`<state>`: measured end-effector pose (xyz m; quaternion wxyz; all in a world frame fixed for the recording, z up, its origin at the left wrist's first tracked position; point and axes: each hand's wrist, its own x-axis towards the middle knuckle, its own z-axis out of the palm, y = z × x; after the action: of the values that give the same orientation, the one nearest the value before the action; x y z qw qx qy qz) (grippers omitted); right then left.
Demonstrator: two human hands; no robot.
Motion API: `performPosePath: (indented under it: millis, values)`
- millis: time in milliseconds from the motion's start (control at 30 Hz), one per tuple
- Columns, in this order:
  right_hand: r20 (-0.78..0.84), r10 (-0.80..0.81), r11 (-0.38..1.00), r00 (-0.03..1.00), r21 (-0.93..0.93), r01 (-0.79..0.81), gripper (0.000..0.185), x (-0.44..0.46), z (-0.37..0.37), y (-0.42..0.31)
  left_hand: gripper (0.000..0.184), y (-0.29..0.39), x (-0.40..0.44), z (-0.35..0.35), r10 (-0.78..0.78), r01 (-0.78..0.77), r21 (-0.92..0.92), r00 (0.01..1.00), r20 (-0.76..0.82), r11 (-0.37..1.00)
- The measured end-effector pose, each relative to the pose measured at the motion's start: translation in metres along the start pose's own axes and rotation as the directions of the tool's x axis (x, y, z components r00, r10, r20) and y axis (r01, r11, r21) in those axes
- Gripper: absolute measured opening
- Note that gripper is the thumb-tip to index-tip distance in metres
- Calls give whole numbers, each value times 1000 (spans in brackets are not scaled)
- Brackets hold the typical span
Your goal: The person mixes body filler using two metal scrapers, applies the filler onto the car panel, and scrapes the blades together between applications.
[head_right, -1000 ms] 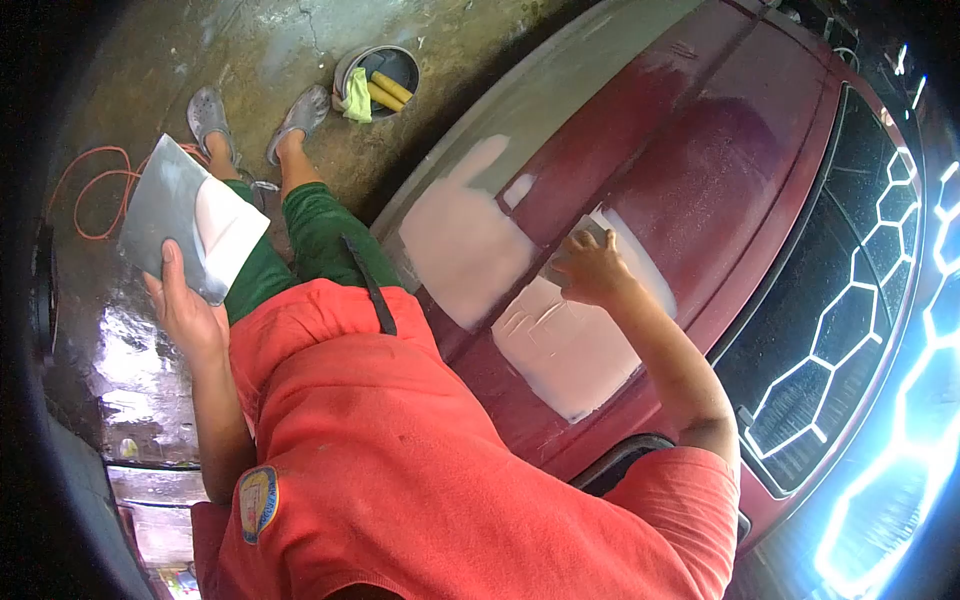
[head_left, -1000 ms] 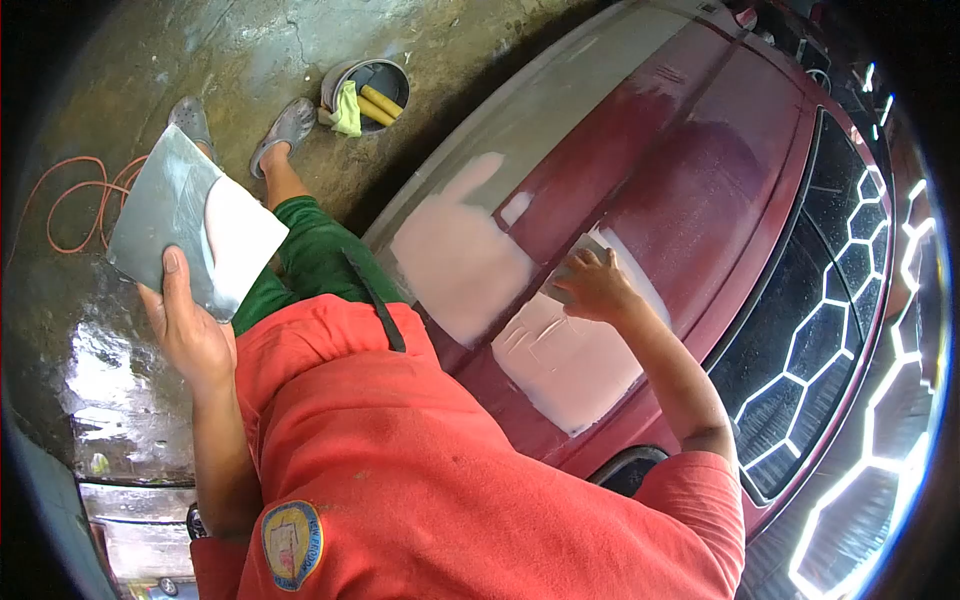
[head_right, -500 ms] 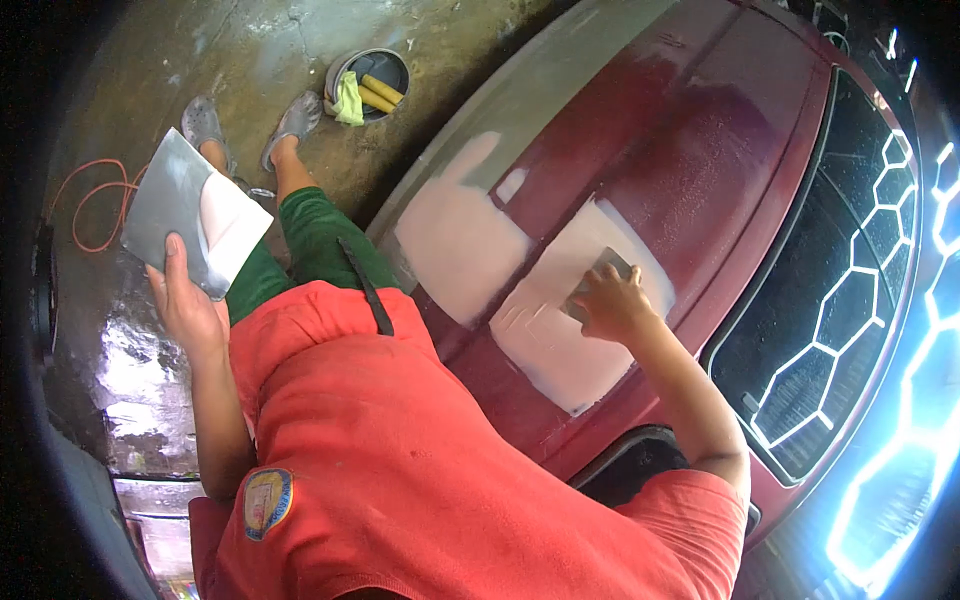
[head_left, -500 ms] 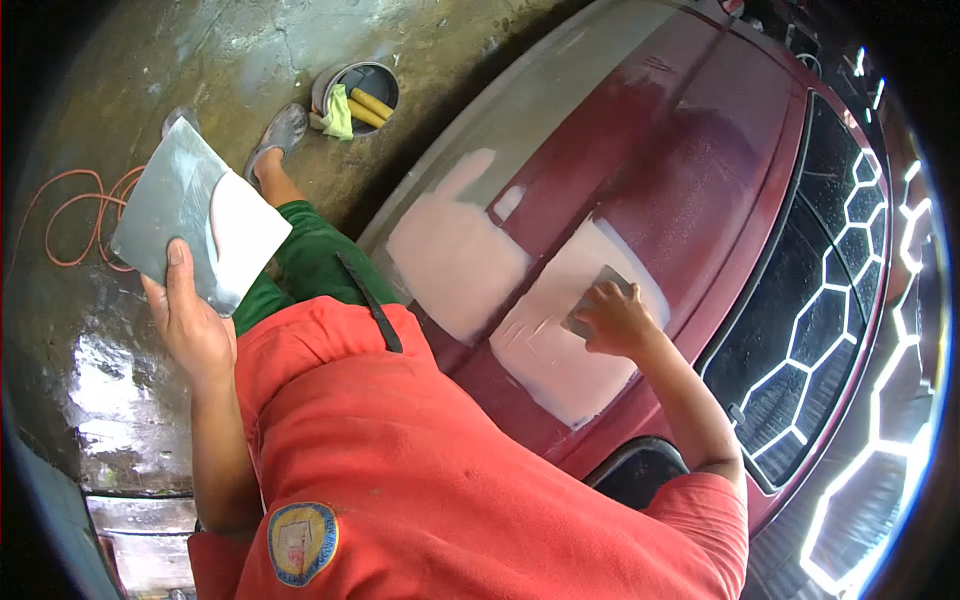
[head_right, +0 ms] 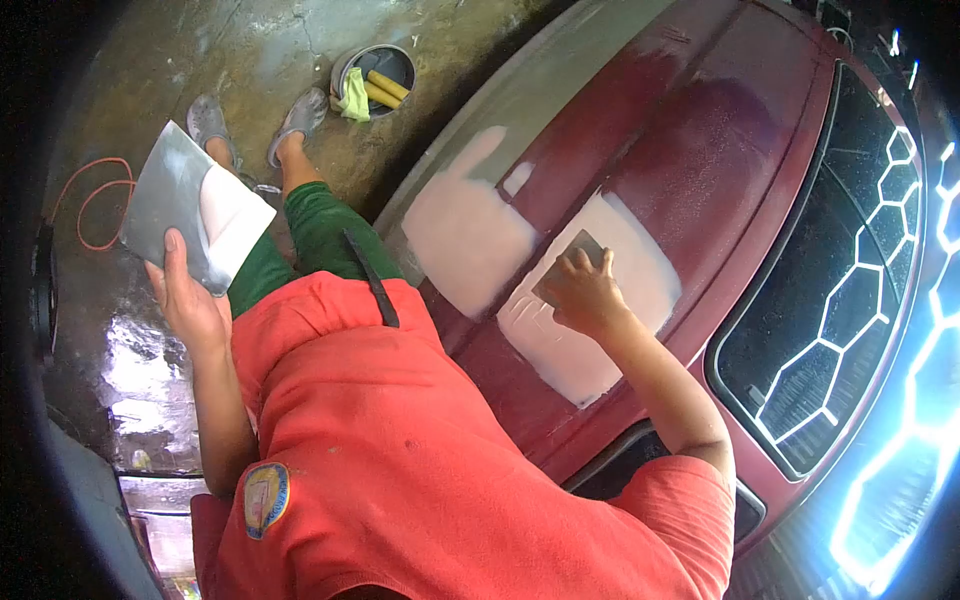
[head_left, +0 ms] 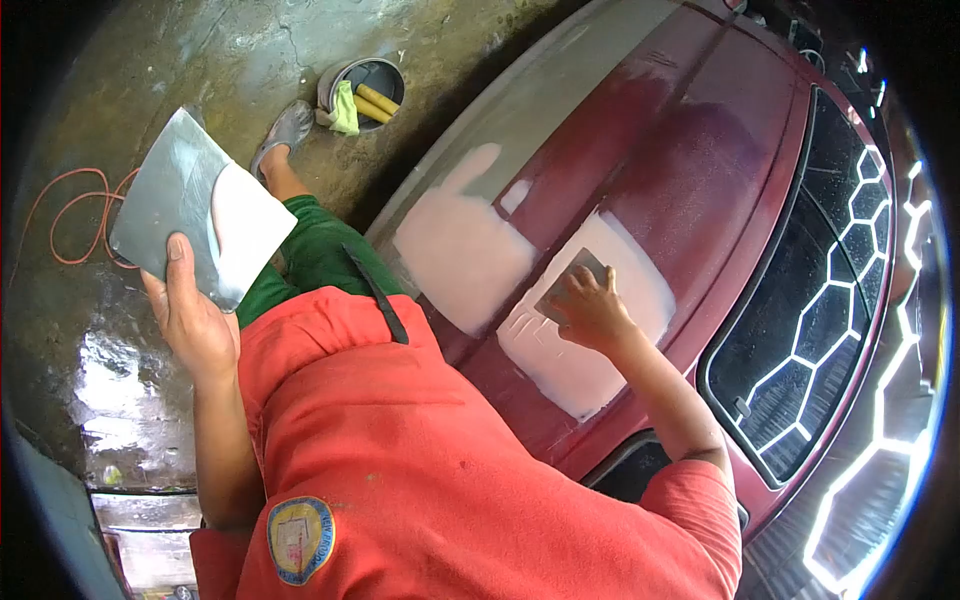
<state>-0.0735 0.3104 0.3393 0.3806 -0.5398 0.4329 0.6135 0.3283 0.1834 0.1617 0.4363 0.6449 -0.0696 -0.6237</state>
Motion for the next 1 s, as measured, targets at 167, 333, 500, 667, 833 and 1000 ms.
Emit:
performPosePath:
  millis: [167, 333, 500, 667, 833, 1000]
  values:
    - [-15, -7, 1000, 1000, 0, 7, 50, 22, 14, -9, 56, 4, -1, -3, -20, 20, 34, 1000, 1, 999]
    - [16, -3, 1000, 1000, 3, 3, 49, 32, 23, -10, 56, -3, 2, -14, 16, -17, 95, 1000, 8, 995]
    - [28, 16, 1000, 999, -3, -16, 46, 40, 30, -11, 55, -1, 1, -14, 5, -6, 91, 1000, 11, 996]
    - [124, 30, 999, 992, -27, -26, 46, 16, 21, -14, 47, -1, -1, -10, -28, 28, 55, 1000, 9, 998]
    - [183, 63, 998, 981, -21, -60, 44, -47, 18, -12, 48, 3, -3, -4, 4, -5, 25, 998, 62, 1000]
    - [233, 101, 995, 967, -41, -94, 42, -91, 15, -12, 49, 2, -2, -11, -11, 11, -6, 996, 88, 1000]
